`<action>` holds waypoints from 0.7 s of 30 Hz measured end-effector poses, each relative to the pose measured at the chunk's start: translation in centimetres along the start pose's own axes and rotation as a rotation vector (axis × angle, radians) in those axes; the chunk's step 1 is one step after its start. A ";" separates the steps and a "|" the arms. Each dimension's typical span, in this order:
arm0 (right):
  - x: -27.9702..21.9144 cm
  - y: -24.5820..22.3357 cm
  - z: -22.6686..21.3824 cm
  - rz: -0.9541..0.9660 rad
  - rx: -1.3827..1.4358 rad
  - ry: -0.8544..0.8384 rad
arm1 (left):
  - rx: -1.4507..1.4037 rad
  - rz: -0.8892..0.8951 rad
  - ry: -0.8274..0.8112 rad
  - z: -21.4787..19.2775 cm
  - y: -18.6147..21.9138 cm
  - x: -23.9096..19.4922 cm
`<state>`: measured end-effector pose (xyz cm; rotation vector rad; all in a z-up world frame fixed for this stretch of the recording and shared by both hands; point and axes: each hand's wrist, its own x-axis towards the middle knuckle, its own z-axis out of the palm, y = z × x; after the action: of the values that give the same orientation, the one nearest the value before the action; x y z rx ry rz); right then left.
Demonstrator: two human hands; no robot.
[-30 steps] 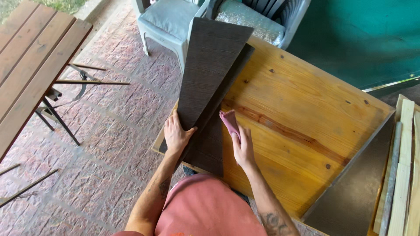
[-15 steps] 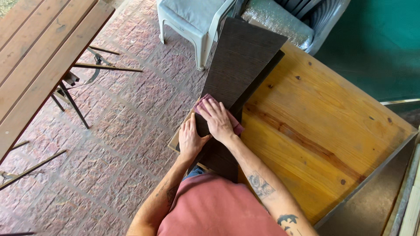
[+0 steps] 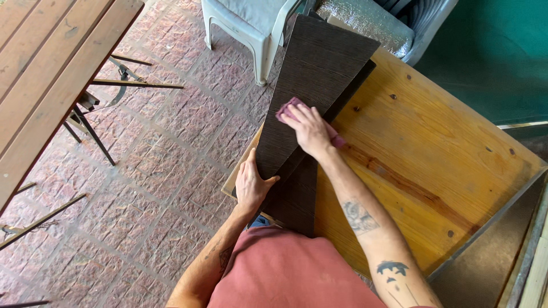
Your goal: The person wipes dark wooden planks with a pink cloth on a wooden workbench. They repeatedly pick up individual planks, wipe them, and place them back down or stack them while working in an outdoor area.
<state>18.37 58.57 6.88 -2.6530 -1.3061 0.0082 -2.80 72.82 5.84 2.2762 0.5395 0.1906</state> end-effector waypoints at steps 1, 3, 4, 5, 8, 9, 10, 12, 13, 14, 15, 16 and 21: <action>0.6 -1.2 0.0 -0.095 -0.046 0.019 | -0.012 -0.006 -0.003 0.0 -0.1 0.0; 0.8 -3.7 0.8 -0.187 -0.089 0.039 | -0.020 -0.012 -0.009 -0.5 0.2 0.1; 0.4 -4.9 1.7 -0.263 -0.098 0.036 | -0.018 -0.023 -0.006 -1.0 0.7 0.2; 0.0 -6.0 2.5 -0.334 -0.111 0.034 | -0.016 -0.029 -0.004 -1.5 1.2 0.3; -3.2 -8.5 0.0 -0.355 0.032 -0.031 | -0.022 -0.029 0.003 -2.0 1.6 0.3; -3.8 -7.6 -0.1 -0.352 0.032 -0.033 | -0.024 -0.028 -0.001 -1.6 0.9 0.1; -4.3 -6.7 -0.2 -0.369 -0.030 -0.037 | -0.016 -0.044 -0.012 -1.2 0.2 0.0; -4.6 -4.5 0.1 -0.384 -0.090 -0.044 | -0.008 -0.061 -0.026 -1.1 -0.9 -0.5; -4.4 -3.2 0.5 -0.343 -0.072 -0.015 | -0.005 -0.062 -0.043 -1.4 -1.1 -0.7; -4.1 -1.8 0.8 -0.302 -0.053 0.015 | -0.002 -0.063 -0.059 -1.6 -1.3 -0.8; -3.1 -0.4 1.1 -0.303 -0.051 0.014 | -0.001 -0.065 -0.060 -1.8 -1.0 -0.7; -2.0 1.1 1.3 -0.236 -0.001 0.026 | 0.010 -0.064 -0.076 -2.0 -0.8 -0.5; 2.1 0.9 2.1 -0.095 0.104 0.066 | 0.075 -0.066 -0.121 -2.5 -0.4 -0.1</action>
<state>20.18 60.03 4.84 -2.4816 -1.3701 -0.0243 -3.79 74.63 7.25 2.3206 0.5657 -0.0008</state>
